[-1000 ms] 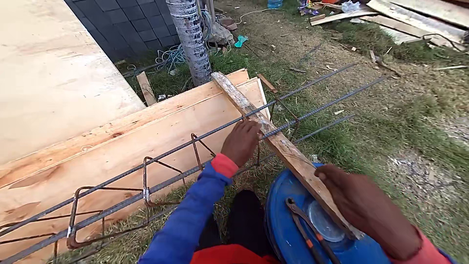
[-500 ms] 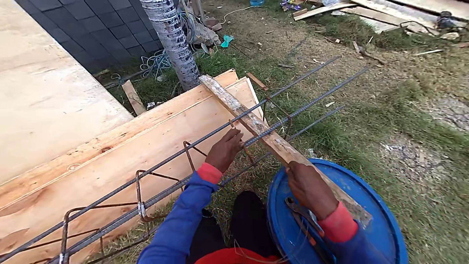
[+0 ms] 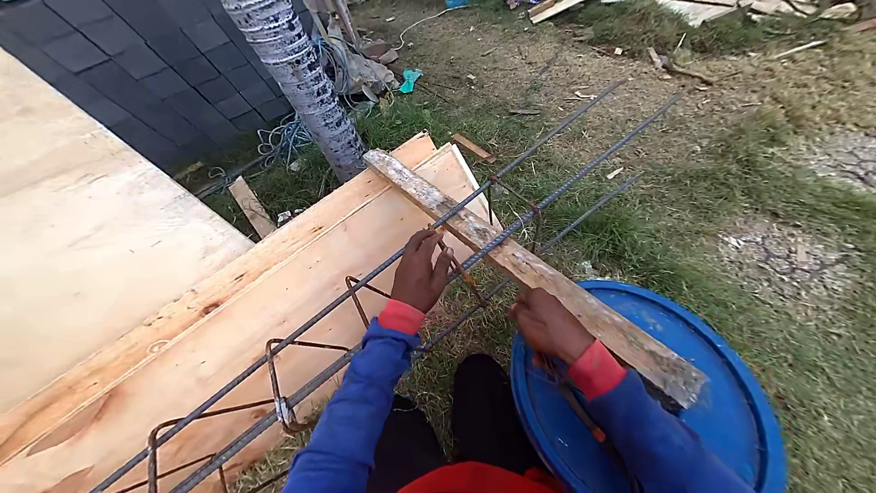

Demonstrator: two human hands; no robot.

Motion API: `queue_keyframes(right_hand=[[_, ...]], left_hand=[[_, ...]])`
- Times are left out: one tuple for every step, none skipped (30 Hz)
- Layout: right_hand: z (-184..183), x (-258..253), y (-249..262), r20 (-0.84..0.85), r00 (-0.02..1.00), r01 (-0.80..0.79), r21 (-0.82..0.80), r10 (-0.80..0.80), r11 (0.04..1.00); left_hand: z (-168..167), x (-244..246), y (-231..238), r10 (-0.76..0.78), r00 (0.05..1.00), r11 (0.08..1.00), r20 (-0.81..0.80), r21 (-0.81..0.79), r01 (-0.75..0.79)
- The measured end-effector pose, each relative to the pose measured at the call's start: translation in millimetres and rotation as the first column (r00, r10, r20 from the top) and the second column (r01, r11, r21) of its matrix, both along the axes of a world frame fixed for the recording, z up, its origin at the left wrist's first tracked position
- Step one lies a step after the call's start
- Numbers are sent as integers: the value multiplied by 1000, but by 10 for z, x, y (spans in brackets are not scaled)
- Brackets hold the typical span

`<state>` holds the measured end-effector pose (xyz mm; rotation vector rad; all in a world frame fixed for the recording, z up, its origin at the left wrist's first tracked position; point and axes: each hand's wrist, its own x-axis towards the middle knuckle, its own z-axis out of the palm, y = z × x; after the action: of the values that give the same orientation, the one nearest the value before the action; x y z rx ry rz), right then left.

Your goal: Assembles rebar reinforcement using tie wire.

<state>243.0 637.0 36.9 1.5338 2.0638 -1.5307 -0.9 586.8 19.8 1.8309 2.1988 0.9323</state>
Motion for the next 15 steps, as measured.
queue_keyframes(right_hand=[[3,-17,13,15,1000,-9,-9,9,1000],[13,-20,24,35,999,-26,-16,27,1000],[16,-2,15,51,998,-44,-24,45,999],[24,38,-17,60,997,-53,-34,55,998],[55,86,-48,69,996,-56,-38,58,998],[99,130,-64,79,995,-55,-38,58,998],[137,164,-79,88,995,-50,-32,53,998],[167,181,-96,104,993,-48,-27,51,998],[176,175,-105,123,991,-49,-19,51,999],[170,147,-100,132,990,-46,-10,47,999],[156,100,-77,123,992,-41,0,40,999],[139,40,-42,101,994,-38,4,38,999],[110,-21,-10,68,997,-39,2,39,999],[72,-76,8,35,999,-41,-2,41,999],[42,-121,21,5,999,-41,-3,41,999]], left_hand=[[61,11,39,4,1000,1000,-28,-30,-4],[123,30,82,3,998,998,-63,-66,-8],[186,49,117,-4,996,995,-94,-103,-6],[249,64,137,-13,993,990,-116,-140,-3],[313,67,165,-25,991,986,-130,-169,3],[373,59,204,-33,990,983,-136,-184,7],[419,58,230,-42,990,982,-133,-190,16],[449,69,236,-54,990,980,-127,-199,28],[464,88,240,-69,990,977,-121,-210,42],[463,103,256,-88,989,973,-121,-221,59],[450,105,296,-109,986,970,-128,-232,77],[424,87,359,-132,980,963,-148,-252,92],[380,52,431,-156,972,952,-177,-287,101],[361,40,476,-183,961,937,-206,-333,107],[380,52,504,-208,949,914,-238,-393,102]])
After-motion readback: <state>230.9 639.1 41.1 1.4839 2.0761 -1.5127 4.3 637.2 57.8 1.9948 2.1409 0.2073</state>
